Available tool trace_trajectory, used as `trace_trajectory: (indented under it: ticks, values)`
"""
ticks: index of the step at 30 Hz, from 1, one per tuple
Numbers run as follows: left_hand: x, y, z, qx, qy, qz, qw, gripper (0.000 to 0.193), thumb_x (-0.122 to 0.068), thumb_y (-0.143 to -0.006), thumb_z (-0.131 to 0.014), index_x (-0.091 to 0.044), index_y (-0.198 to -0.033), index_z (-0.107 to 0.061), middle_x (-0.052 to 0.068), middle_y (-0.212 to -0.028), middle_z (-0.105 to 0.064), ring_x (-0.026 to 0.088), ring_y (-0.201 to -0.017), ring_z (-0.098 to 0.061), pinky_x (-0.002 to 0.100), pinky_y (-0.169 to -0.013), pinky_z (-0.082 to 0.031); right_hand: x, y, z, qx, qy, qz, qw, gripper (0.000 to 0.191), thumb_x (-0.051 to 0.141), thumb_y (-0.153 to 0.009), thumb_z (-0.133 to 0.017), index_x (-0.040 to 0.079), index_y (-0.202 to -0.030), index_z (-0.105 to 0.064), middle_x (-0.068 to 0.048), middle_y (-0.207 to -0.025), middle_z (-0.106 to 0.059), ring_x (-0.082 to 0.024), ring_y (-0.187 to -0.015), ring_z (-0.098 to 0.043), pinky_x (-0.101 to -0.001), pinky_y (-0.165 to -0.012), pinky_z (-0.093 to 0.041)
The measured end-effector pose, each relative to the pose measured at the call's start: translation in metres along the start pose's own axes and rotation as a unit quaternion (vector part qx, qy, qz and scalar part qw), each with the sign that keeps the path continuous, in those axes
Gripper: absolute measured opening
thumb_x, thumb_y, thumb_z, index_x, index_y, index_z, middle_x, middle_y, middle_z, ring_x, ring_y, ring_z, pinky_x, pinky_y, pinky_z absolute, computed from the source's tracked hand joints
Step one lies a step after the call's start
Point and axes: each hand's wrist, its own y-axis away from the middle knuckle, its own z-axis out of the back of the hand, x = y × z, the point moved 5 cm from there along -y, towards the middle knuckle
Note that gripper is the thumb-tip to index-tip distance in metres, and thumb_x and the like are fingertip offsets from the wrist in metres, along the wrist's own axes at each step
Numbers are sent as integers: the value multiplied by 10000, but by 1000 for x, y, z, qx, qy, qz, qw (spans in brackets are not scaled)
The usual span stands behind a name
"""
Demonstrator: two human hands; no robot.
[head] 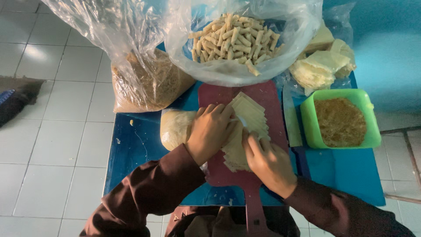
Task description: The person stacks thin square pastry sheets in an overlapping diamond pattern on a paddle-shaped board, pressing each layer flat with their hands. They use a spoon to press and smooth the layers, then reach into a green container of brown filling and continue folding and pressing the pastry pieces by hand.
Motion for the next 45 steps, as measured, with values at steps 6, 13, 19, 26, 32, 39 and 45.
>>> trace_trajectory:
  ticks: [6, 13, 19, 26, 32, 39, 45]
  values:
    - [-15, 12, 21, -45, -15, -2, 999, 198, -191, -865, -685, -96, -1036, -654, 76, -1008, -684, 306, -956, -643, 433, -828, -501, -1, 4, -1, -8, -19, 28, 999, 502, 8, -778, -673, -38, -1278, -685, -69, -1020, -580, -130, -728, -611, -244, -594, -555]
    - [-21, 34, 55, -93, -28, 39, 995, 174, -200, -924, -733, -91, -1037, -657, 60, -1009, -683, 293, -990, -636, 427, -925, -473, -42, -1, 12, -55, -236, -86, 966, 476, -44, -833, -657, 33, -1303, -661, -106, -1079, -648, -269, -872, -698, -366, -698, -572]
    - [2, 68, 80, -178, -78, 88, 977, 248, -210, -845, -811, -98, -1043, -712, 54, -1188, -668, 294, -1275, -562, 488, -1116, -357, -73, -15, 12, -47, -315, -169, 933, 337, -33, -913, -666, 89, -1226, -677, -107, -1045, -688, -331, -874, -695, -395, -680, -540]
    - [21, 86, 71, -190, 8, 139, 972, 396, -222, -820, -832, -88, -1151, -660, 103, -1415, -557, 375, -1389, -443, 484, -1143, -339, -81, -19, -4, -33, -418, -194, 887, 244, -4, -958, -653, 81, -1185, -685, -117, -1008, -680, -312, -833, -678, -354, -680, -518]
    - [-34, 95, 60, -115, -124, -63, 984, 476, -192, -879, -731, -106, -1325, -586, 89, -1429, -538, 287, -1371, -491, 467, -1159, -361, -77, -9, -7, -33, -402, -152, 902, 238, 14, -953, -646, 86, -1176, -687, -116, -1008, -676, -335, -900, -686, -375, -739, -528]
    - [-42, 41, -3, -19, -112, -82, 990, 492, -261, -916, -650, 40, -1302, -598, 200, -1395, -574, 312, -1307, -547, 459, -1193, -351, -97, -12, -16, 29, -407, -146, 901, 277, -40, -906, -632, 78, -1148, -700, -115, -1031, -696, -340, -929, -690, -390, -741, -537]
    - [-36, 39, -16, -6, -184, -86, 979, 458, -220, -906, -621, 41, -1282, -612, 189, -1318, -626, 311, -1260, -578, 435, -1172, -407, -107, -22, -14, 15, -352, -130, 927, 253, -63, -887, -627, 77, -1080, -712, -98, -953, -676, -322, -918, -670, -411, -787, -530]
